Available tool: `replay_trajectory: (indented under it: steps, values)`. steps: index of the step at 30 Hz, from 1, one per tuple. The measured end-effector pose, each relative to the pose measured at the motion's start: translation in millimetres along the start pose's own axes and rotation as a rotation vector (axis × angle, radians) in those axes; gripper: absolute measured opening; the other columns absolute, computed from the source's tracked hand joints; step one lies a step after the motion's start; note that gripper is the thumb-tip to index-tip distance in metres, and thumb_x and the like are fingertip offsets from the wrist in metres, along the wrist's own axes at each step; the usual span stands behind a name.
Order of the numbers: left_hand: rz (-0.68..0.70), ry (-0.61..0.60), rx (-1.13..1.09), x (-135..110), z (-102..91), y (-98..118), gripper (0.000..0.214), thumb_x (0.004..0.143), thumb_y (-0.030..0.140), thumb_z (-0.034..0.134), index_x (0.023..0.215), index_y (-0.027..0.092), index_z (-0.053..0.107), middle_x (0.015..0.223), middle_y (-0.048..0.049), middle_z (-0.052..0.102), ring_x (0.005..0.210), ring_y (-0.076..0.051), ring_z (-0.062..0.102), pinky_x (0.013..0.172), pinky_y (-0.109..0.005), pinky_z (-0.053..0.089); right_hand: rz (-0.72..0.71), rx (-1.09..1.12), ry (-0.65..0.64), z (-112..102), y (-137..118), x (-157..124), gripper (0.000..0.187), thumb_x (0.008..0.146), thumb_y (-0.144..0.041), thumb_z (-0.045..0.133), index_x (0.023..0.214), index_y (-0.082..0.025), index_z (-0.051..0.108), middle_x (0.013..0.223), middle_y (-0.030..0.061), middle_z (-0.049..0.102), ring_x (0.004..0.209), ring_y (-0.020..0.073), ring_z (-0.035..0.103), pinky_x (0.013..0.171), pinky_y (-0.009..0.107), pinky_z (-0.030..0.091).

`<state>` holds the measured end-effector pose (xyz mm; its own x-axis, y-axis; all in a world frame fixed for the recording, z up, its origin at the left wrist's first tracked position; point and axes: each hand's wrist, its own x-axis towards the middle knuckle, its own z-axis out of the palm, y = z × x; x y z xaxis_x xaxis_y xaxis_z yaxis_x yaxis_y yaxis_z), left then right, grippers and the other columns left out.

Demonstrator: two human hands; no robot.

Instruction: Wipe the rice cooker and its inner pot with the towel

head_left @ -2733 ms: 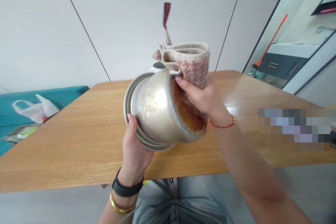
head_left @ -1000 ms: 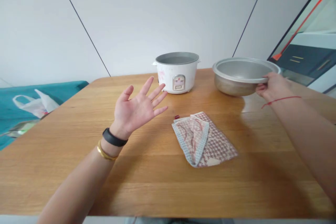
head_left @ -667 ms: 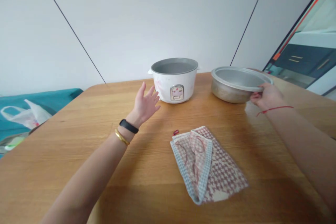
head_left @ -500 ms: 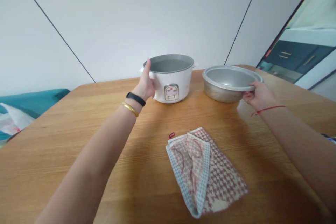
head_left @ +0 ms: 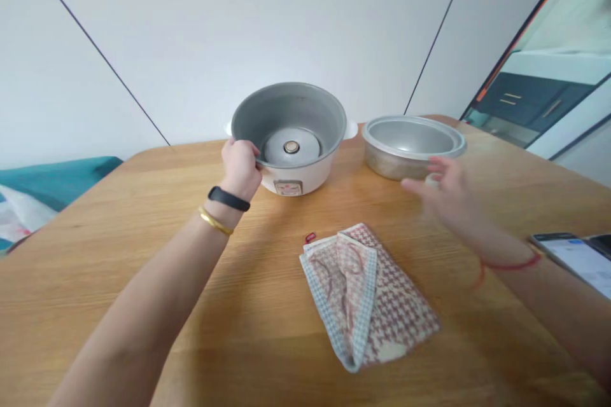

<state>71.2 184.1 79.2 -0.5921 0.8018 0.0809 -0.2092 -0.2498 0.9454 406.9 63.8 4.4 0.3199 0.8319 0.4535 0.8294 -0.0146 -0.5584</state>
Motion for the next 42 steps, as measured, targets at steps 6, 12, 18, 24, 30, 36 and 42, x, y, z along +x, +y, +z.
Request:
replay_trajectory:
  steps: [6,12,18,24,30,36,42]
  values:
    - [0.296,-0.257,-0.032,-51,-75.1,35,0.016,0.055,0.009,0.064,0.066,0.019,0.058,0.067,0.0003,0.052,0.063,-0.014,0.047,0.052,-0.025,0.037,-0.613,-0.081,-0.721,0,-90,-158,0.082,0.069,-0.067,0.075,0.144,-0.042,0.053,0.163,0.0117,0.033,0.147,0.0541,0.02,0.104,0.081,0.022]
    - [0.416,-0.368,0.046,-100,-118.6,56,0.041,0.055,0.006,0.06,0.09,0.024,0.074,0.082,-0.001,0.066,0.077,-0.021,0.058,0.061,-0.028,0.049,-0.742,0.104,-0.496,6,-63,-156,0.038,0.085,-0.009,0.047,0.101,-0.028,0.076,0.112,0.0064,0.073,0.114,0.0266,0.063,0.097,0.049,0.051]
    - [0.437,-0.487,0.074,-130,-137.1,54,0.065,0.06,0.004,0.061,0.118,0.029,0.073,0.107,0.0008,0.073,0.106,-0.029,0.063,0.082,-0.032,0.057,-0.598,0.154,0.186,-73,-67,-132,0.03,0.091,-0.025,0.05,0.09,-0.04,0.076,0.101,0.0067,0.072,0.094,0.0295,0.068,0.082,0.05,0.056]
    - [0.422,-0.546,-0.009,-158,-119.6,58,0.061,0.061,0.003,0.062,0.118,0.023,0.072,0.123,-0.0008,0.071,0.126,-0.032,0.058,0.106,-0.04,0.05,-0.965,-0.442,-0.189,-64,-141,-82,0.027,0.088,-0.017,0.053,0.097,-0.023,0.077,0.099,0.0125,0.075,0.104,0.0335,0.062,0.091,0.054,0.044]
    - [0.474,-0.524,-0.114,-163,-109.5,47,0.067,0.067,0.007,0.069,0.129,0.029,0.065,0.142,-0.0011,0.061,0.145,-0.032,0.041,0.117,-0.043,0.041,-0.869,-0.574,-0.597,-11,-178,-88,0.025,0.086,-0.018,0.052,0.093,-0.013,0.076,0.088,0.0203,0.075,0.086,0.0368,0.071,0.072,0.045,0.048]
    - [0.471,-0.51,-0.118,-156,-112.6,44,0.07,0.066,0.006,0.067,0.132,0.03,0.063,0.142,-0.0013,0.061,0.143,-0.032,0.044,0.117,-0.044,0.043,-0.46,0.389,-0.618,17,-207,-103,0.034,0.091,-0.025,0.049,0.117,-0.022,0.07,0.1,0.0084,0.077,0.093,0.0253,0.072,0.078,0.036,0.055]
    - [0.441,-0.484,-0.129,-149,-110.7,54,0.064,0.063,0.003,0.059,0.123,0.026,0.067,0.133,-0.0014,0.067,0.134,-0.029,0.054,0.115,-0.042,0.044,-0.204,1.1,-0.313,32,-255,-95,0.053,0.096,-0.026,0.039,0.148,-0.019,0.045,0.134,0.009,0.065,0.111,0.0206,0.068,0.092,0.038,0.058]
